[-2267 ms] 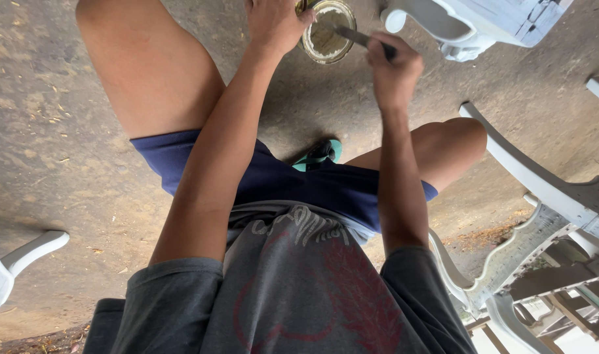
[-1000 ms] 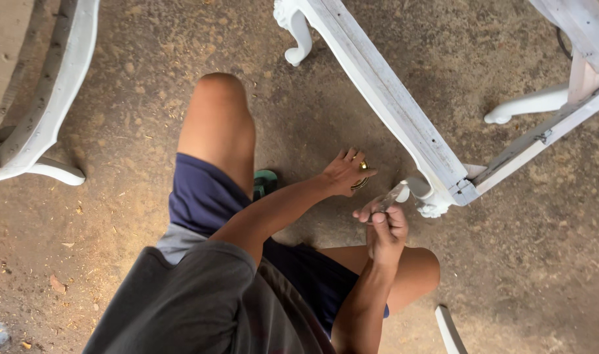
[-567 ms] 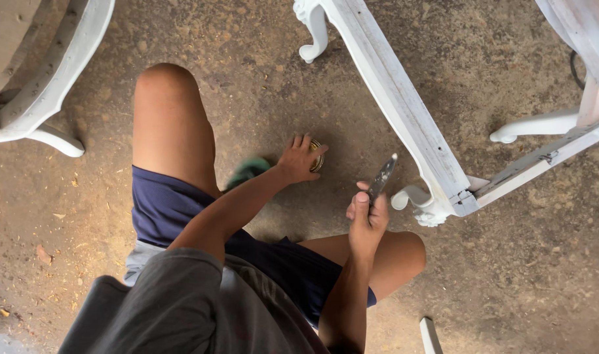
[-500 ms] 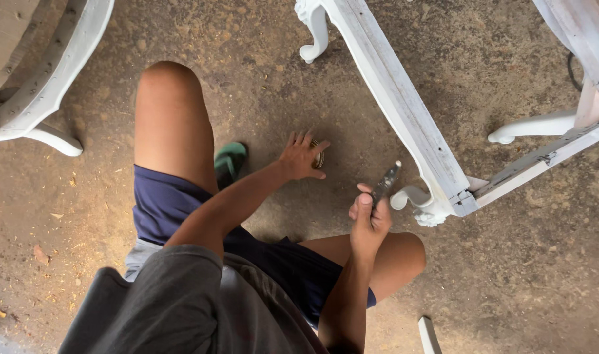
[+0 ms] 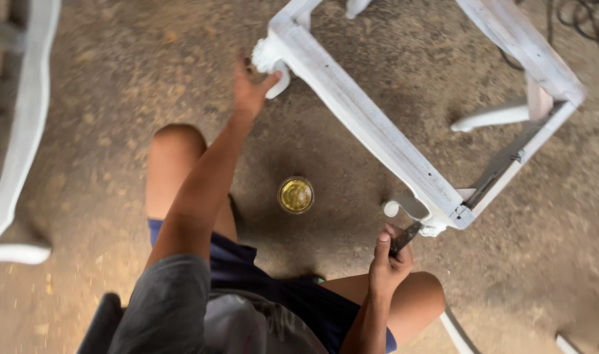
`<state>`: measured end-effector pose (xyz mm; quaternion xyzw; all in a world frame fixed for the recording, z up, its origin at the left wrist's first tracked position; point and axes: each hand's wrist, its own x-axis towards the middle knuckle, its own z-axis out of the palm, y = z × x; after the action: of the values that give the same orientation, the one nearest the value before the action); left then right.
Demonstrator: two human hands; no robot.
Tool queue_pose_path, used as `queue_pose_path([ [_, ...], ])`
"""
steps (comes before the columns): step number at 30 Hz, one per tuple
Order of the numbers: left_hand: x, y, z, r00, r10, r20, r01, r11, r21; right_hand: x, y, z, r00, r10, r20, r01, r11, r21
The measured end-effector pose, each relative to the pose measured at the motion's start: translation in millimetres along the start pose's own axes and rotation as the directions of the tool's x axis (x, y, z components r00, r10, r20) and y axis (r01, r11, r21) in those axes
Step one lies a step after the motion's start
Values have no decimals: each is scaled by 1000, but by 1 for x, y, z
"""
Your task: The person kneels on the floor and uses a metal scraper to remove old paint or residue from the legs and frame of a white wooden table. They repeatedly dip the scraper into a small yellow can of liquid to aid the process.
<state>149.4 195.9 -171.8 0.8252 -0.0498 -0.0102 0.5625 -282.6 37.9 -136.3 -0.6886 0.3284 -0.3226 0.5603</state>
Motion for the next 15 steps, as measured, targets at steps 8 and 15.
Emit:
queue_pose_path([
  [8, 45, -18, -3, 967, 54, 251, 2, 976, -219, 11, -28, 72, 985, 98, -141, -124, 973, -193],
  [15, 60, -43, -4, 893, 254, 370, 38, 779, -626, 14, -93, 108, 935, 165, -315, -257, 925, -279],
])
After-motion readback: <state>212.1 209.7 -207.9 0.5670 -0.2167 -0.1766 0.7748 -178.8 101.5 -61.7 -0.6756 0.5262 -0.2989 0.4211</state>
